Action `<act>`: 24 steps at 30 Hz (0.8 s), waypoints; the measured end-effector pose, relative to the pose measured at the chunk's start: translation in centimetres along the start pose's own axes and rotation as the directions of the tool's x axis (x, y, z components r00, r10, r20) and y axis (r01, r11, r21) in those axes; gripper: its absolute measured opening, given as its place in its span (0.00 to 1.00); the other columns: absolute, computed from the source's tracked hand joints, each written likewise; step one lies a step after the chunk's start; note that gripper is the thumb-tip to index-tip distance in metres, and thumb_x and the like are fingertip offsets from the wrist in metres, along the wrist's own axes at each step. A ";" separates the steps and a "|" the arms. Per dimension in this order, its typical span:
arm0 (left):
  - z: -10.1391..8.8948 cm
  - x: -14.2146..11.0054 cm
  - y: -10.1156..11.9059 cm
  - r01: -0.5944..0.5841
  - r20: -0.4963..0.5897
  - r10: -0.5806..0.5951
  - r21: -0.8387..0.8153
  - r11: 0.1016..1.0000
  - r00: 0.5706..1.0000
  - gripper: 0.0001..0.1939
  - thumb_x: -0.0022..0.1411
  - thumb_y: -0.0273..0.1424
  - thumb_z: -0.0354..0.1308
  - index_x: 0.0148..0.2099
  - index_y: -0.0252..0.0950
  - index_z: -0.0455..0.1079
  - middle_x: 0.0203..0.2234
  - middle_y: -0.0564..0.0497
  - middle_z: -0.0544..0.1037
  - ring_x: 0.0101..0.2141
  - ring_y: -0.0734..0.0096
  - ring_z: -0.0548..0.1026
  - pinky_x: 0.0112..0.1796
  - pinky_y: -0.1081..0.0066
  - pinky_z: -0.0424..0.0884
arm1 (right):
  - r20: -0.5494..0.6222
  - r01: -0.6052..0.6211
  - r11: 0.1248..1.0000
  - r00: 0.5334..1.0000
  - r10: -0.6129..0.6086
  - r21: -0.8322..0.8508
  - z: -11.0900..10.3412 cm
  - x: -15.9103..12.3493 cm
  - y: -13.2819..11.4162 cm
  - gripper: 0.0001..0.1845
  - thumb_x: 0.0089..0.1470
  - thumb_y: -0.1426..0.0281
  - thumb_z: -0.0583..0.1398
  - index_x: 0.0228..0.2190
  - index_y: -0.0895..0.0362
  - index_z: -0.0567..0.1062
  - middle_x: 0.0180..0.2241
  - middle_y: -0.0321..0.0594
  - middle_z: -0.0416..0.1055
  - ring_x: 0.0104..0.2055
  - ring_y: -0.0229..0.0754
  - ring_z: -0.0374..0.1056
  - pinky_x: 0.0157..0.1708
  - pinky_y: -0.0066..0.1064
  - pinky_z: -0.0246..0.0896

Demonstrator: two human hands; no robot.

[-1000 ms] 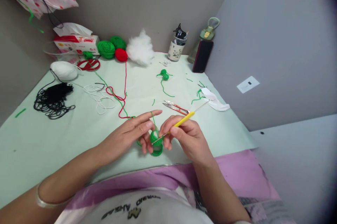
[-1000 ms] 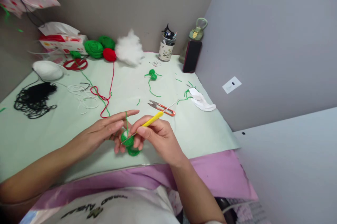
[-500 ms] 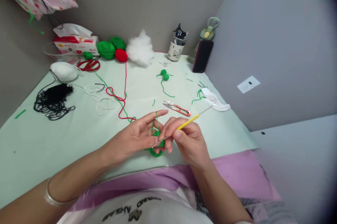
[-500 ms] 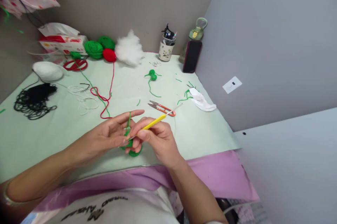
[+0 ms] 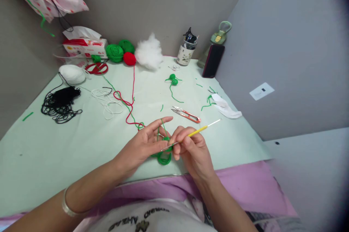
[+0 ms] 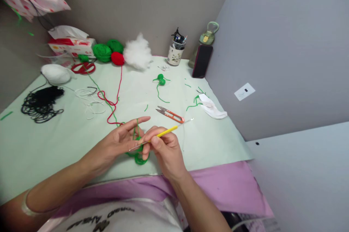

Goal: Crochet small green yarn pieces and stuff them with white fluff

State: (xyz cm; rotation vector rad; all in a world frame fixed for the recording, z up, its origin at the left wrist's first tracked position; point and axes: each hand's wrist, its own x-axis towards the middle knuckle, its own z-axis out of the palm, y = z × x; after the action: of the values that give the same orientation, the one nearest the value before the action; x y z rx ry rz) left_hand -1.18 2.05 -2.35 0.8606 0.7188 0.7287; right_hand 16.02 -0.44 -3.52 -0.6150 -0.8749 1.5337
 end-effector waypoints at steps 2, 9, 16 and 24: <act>0.0 -0.2 0.3 -0.033 -0.025 0.034 0.027 0.999 0.999 0.40 0.60 0.36 0.75 0.71 0.44 0.64 0.38 0.55 0.73 0.37 0.71 0.77 0.39 0.68 0.72 | -0.049 0.031 0.999 0.998 -0.032 -0.012 0.1 0.0 -0.1 0.09 0.58 0.60 0.72 0.31 0.53 0.85 0.29 0.37 0.78 0.22 0.32 0.69 0.22 0.24 0.70; -0.1 -0.6 0.8 -0.074 -0.107 0.102 0.243 0.967 0.989 0.42 0.59 0.36 0.73 0.72 0.46 0.63 0.42 0.51 0.75 0.43 0.63 0.77 0.44 0.63 0.73 | -0.020 -0.143 0.986 0.990 0.141 -0.089 -0.3 0.7 -1.4 0.09 0.56 0.61 0.72 0.33 0.53 0.85 0.50 0.47 0.83 0.22 0.29 0.67 0.20 0.24 0.60; -0.3 -0.5 1.1 -0.011 -0.113 0.034 0.204 0.979 0.993 0.41 0.56 0.32 0.74 0.70 0.45 0.66 0.38 0.55 0.73 0.30 0.75 0.74 0.32 0.71 0.72 | 0.123 -0.306 0.950 0.943 0.311 -0.054 -0.5 1.7 -2.2 0.11 0.56 0.60 0.71 0.33 0.55 0.82 0.37 0.43 0.85 0.18 0.29 0.64 0.16 0.22 0.53; -1.0 -0.4 0.7 0.023 0.019 -0.025 0.120 0.993 1.000 0.24 0.70 0.40 0.64 0.65 0.44 0.74 0.49 0.48 0.80 0.42 0.64 0.81 0.48 0.62 0.76 | 0.108 -0.273 0.962 0.956 0.274 -0.022 -1.0 1.9 -1.7 0.14 0.59 0.59 0.69 0.31 0.57 0.77 0.24 0.34 0.78 0.15 0.26 0.56 0.18 0.21 0.50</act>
State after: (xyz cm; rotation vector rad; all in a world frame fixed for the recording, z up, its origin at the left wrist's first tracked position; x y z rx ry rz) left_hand -2.40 2.43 -2.10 0.9655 0.7597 0.6595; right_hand 17.51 1.59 -2.50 -0.6836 -0.9066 1.8290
